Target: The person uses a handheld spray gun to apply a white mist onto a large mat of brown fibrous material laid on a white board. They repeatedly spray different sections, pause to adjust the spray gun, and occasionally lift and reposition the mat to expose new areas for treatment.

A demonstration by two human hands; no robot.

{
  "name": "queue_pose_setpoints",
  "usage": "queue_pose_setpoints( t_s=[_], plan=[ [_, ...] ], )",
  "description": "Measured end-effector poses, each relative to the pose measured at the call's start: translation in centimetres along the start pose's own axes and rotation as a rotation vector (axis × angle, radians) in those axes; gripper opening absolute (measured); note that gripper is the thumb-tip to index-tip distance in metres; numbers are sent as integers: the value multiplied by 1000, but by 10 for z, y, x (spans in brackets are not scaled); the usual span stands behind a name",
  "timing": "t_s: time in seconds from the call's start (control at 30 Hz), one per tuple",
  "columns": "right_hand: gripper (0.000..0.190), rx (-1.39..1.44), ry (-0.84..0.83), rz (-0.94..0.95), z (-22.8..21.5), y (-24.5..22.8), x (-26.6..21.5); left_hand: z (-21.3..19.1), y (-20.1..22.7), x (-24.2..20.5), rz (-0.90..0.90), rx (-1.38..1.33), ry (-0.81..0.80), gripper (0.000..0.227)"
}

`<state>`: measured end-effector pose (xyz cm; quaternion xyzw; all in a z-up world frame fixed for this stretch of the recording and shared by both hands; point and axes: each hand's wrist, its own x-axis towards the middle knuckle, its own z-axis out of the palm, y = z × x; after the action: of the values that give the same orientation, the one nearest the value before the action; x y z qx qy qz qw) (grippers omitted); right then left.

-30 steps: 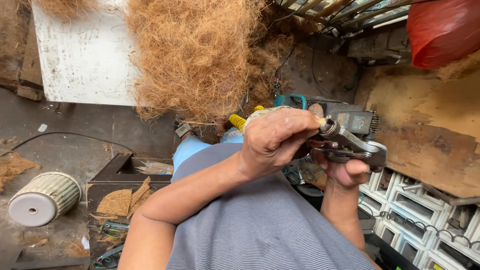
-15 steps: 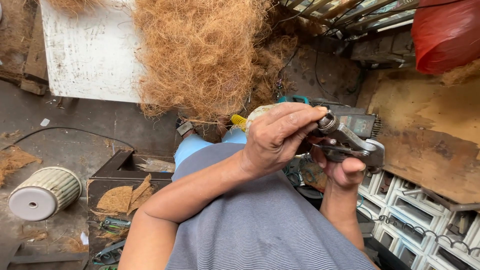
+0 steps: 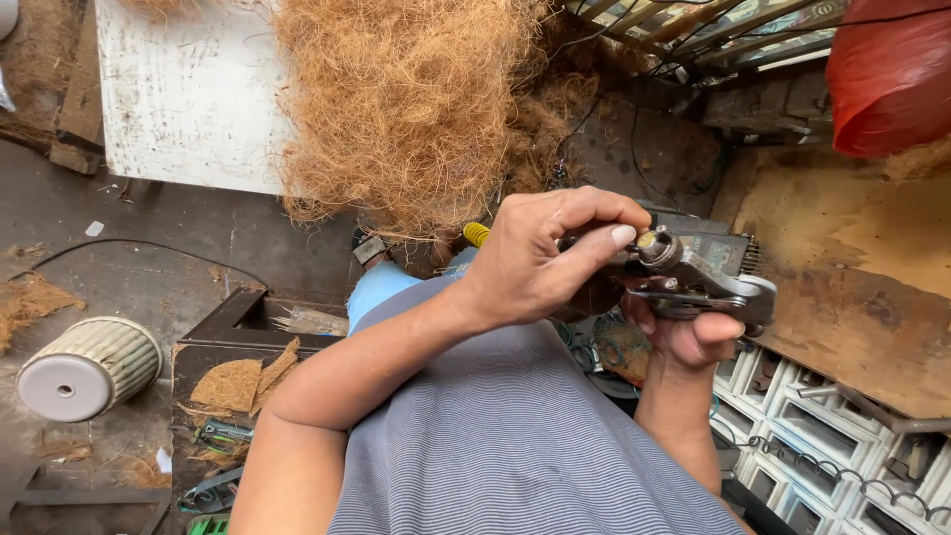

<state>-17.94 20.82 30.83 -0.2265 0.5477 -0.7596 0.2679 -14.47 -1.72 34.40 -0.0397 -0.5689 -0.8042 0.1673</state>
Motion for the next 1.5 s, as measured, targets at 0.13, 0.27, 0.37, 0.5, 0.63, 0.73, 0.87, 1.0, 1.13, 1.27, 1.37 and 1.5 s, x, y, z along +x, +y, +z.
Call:
queue_pose_setpoints(
  t_s=[0.13, 0.27, 0.37, 0.5, 0.63, 0.73, 0.87, 1.0, 1.13, 1.27, 1.37, 1.5],
  plan=[
    [87, 5, 1, 10, 4, -1, 3, -8, 8, 7, 47, 105, -63, 9],
    [92, -14, 28, 8, -11, 12, -8, -11, 6, 10, 138, 218, -118, 6],
    [95, -47, 8, 14, -15, 11, -9, -13, 6, 14, 208, 317, -166, 4],
    [100, -72, -14, 5, -22, 14, -14, -13, 6, 17, 330, 528, -236, 5],
    [97, -84, -35, -16, -19, 7, -8, -11, -2, 18, 346, 537, -277, 5],
    [95, -116, -70, 24, -16, 2, -5, -8, -10, 13, 342, 525, -246, 4],
    [98, -68, -30, 17, -26, 11, -15, -7, -13, 9, 272, 454, -232, 4],
    [100, -61, -31, 19, -41, 24, -25, -7, -20, 4, 141, 254, -178, 6],
    [88, -79, -122, 49, -22, 8, -7, -17, -21, 5, 60, 95, -102, 10],
    [80, -4, 6, 95, -28, 13, -26, -14, 0, -2, 106, 215, -102, 17],
    [80, 61, 100, 130, -37, 18, -37, -10, 2, -4, 142, 355, -162, 34],
    [78, 14, 74, 125, -30, 13, -31, -9, 4, -1, 161, 456, -206, 32]
  ],
)
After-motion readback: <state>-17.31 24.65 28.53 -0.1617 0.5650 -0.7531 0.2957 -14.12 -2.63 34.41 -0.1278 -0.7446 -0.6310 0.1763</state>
